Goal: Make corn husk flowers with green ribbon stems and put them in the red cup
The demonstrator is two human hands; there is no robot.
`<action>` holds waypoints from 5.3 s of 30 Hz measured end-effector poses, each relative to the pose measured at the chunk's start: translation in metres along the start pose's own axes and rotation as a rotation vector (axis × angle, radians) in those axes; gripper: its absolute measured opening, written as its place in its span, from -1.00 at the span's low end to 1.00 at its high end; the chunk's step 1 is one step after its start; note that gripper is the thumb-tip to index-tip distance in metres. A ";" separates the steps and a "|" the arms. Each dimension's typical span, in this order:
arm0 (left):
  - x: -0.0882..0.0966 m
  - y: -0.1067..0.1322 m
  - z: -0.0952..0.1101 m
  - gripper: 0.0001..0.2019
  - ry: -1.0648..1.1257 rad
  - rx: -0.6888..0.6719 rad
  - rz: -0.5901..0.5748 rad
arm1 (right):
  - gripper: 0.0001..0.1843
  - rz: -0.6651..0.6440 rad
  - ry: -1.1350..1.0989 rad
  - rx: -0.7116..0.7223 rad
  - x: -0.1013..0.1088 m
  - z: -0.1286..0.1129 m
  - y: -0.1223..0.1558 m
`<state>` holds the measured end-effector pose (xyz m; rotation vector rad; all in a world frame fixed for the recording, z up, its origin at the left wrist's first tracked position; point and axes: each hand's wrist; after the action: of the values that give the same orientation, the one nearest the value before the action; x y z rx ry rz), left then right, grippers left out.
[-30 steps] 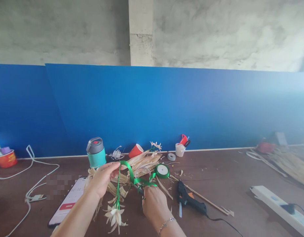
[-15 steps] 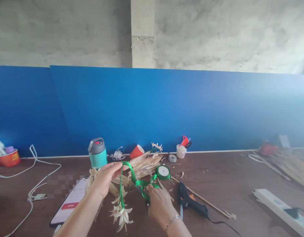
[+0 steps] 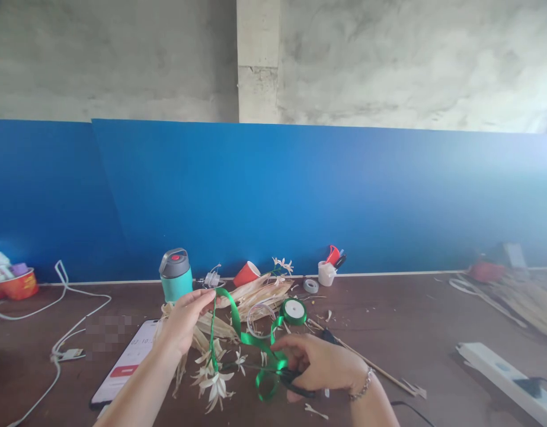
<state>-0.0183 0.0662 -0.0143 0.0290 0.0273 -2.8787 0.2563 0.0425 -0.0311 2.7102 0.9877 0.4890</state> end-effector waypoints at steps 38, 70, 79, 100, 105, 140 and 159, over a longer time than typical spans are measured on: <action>-0.013 0.007 -0.005 -0.93 0.506 0.337 -0.116 | -0.51 0.278 -0.156 0.341 -0.051 -0.007 -0.043; -0.031 0.027 -0.006 -0.77 0.382 0.225 -0.249 | -0.55 0.294 -0.420 0.555 -0.078 -0.012 -0.066; -0.030 0.028 -0.003 -0.79 0.349 0.217 -0.245 | -0.56 0.287 -0.368 0.573 -0.078 -0.015 -0.060; -0.026 0.027 0.000 -0.79 0.253 0.170 -0.219 | -0.62 0.287 -0.328 0.556 -0.074 -0.022 -0.052; -0.022 0.024 0.002 -0.82 0.180 0.129 -0.248 | -0.68 0.299 -0.362 0.497 -0.074 -0.014 -0.054; -0.016 0.020 -0.001 -0.89 -0.009 0.025 -0.350 | -0.67 0.307 -0.414 0.500 -0.076 -0.013 -0.054; -0.011 0.018 0.001 -0.90 -0.055 0.035 -0.356 | -0.61 0.275 -0.458 0.472 -0.075 -0.019 -0.051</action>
<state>-0.0029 0.0521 -0.0132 -0.0540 -0.0313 -3.2340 0.1655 0.0338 -0.0474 3.1691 0.6690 -0.3712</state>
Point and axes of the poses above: each hand's wrist, its own y-axis away from the middle knuckle, its own x-axis out of the back of the hand, z = x × y, and after that the axes turned 10 degrees about -y, right-handed
